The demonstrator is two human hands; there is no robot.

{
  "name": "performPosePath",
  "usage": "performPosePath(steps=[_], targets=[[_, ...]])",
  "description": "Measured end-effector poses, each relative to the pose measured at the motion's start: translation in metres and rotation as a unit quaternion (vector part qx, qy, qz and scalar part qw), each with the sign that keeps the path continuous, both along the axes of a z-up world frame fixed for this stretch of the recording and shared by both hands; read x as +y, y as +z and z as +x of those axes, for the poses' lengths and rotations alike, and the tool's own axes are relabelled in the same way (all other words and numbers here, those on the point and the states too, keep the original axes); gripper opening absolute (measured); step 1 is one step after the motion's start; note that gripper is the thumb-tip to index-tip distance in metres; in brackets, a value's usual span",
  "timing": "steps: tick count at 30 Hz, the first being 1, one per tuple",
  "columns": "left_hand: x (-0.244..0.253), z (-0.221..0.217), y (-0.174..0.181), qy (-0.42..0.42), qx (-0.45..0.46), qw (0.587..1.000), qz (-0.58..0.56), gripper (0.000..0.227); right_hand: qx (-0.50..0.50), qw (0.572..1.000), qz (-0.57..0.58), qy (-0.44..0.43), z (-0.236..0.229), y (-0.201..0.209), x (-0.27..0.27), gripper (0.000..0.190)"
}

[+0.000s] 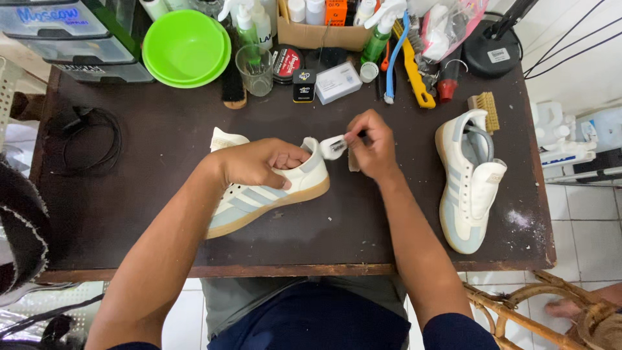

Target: The person scrubs the upper and sole of a white sneaker with a brush. They then apply a cleaning solution from a bottle onto a cloth and wipe the shoe's surface.

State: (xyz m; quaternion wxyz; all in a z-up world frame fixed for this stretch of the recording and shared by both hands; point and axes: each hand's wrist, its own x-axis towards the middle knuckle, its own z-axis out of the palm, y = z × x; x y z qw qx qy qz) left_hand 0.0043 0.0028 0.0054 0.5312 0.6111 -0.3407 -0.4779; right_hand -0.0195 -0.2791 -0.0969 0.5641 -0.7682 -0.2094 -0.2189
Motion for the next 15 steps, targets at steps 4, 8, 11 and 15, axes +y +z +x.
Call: performPosePath(steps=[4,8,11,15], targets=[[-0.001,0.005,-0.025,-0.001,0.001,1.000,-0.001,0.052,-0.005,0.999,-0.002,0.033,-0.031,0.023,0.044,0.027],[0.000,-0.002,-0.004,-0.011,0.002,1.000,-0.010,0.055,-0.046,0.999,-0.013,0.016,-0.029,0.028,0.011,0.029],[-0.001,0.003,-0.017,-0.011,0.000,1.000,-0.006,0.056,-0.039,0.999,-0.009,-0.006,-0.025,0.017,0.021,0.025],[-0.003,0.000,-0.022,-0.015,-0.001,1.000,-0.008,0.056,-0.052,0.996,-0.068,-0.002,-0.049,0.028,0.051,0.031]])
